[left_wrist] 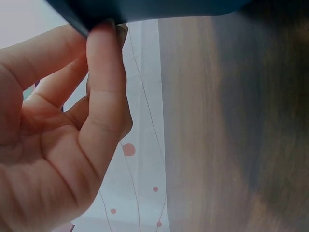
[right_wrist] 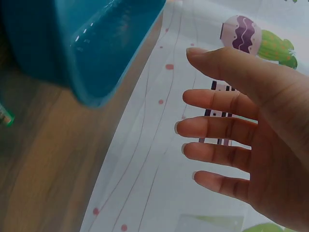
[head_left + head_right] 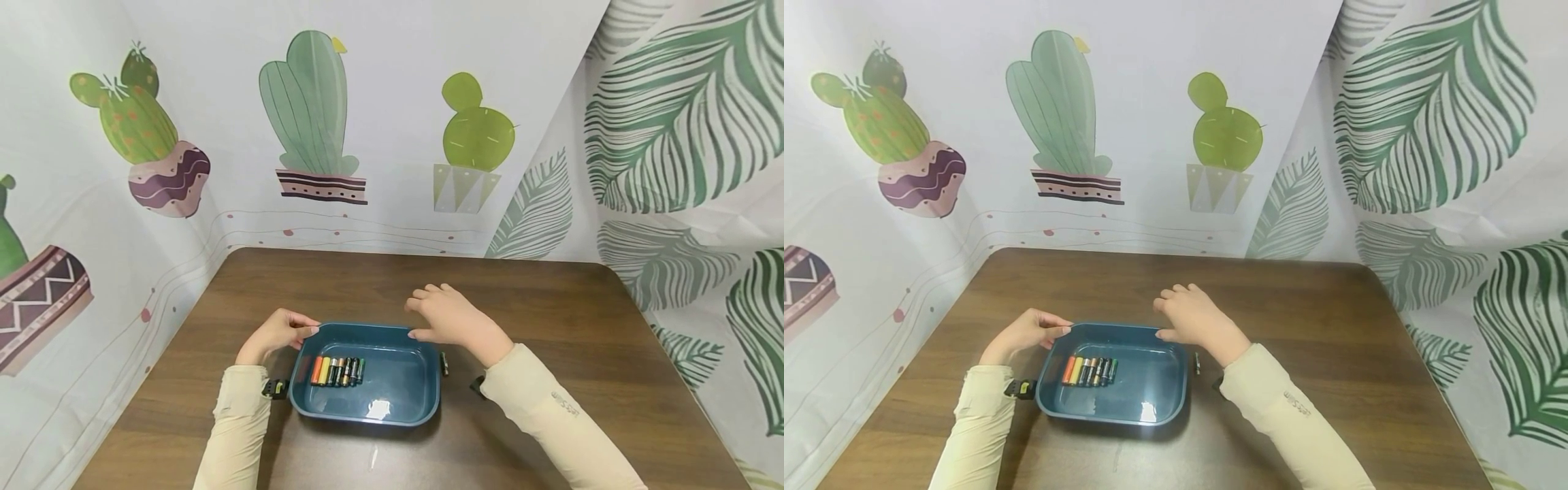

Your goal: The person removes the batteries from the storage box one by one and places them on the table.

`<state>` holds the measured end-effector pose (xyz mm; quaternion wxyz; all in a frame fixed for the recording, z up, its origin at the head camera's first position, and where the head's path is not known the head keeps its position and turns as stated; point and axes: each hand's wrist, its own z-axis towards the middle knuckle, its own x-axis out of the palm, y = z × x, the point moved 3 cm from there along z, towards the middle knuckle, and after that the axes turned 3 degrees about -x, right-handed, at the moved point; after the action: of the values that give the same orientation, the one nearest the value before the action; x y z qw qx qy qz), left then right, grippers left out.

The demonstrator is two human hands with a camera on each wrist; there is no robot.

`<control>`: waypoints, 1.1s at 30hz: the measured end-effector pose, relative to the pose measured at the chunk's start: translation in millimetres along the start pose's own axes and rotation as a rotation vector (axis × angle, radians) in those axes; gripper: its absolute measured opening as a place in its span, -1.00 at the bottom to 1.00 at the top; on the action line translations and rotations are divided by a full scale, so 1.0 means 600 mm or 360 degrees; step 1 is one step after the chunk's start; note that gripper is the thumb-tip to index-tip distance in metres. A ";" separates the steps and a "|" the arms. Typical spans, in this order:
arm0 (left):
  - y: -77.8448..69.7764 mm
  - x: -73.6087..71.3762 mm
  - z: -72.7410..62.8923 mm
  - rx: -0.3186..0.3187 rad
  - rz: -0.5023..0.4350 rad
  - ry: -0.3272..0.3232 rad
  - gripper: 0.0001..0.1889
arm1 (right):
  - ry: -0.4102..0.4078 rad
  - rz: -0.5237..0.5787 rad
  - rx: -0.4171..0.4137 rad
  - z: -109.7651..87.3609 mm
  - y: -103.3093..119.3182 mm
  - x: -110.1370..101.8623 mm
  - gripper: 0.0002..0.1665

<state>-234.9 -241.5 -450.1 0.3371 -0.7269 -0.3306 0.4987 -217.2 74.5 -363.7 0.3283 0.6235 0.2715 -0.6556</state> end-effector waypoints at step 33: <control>0.000 0.000 -0.001 -0.0013 0.0000 0.0010 -0.79 | 0.0400 -0.0184 -0.0121 0.118 0.118 0.098 -0.46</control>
<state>-234.6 -241.6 -449.9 0.3352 -0.7297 -0.3317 0.4951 -208.3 -30.2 -413.2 0.2768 0.6710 0.3707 -0.5794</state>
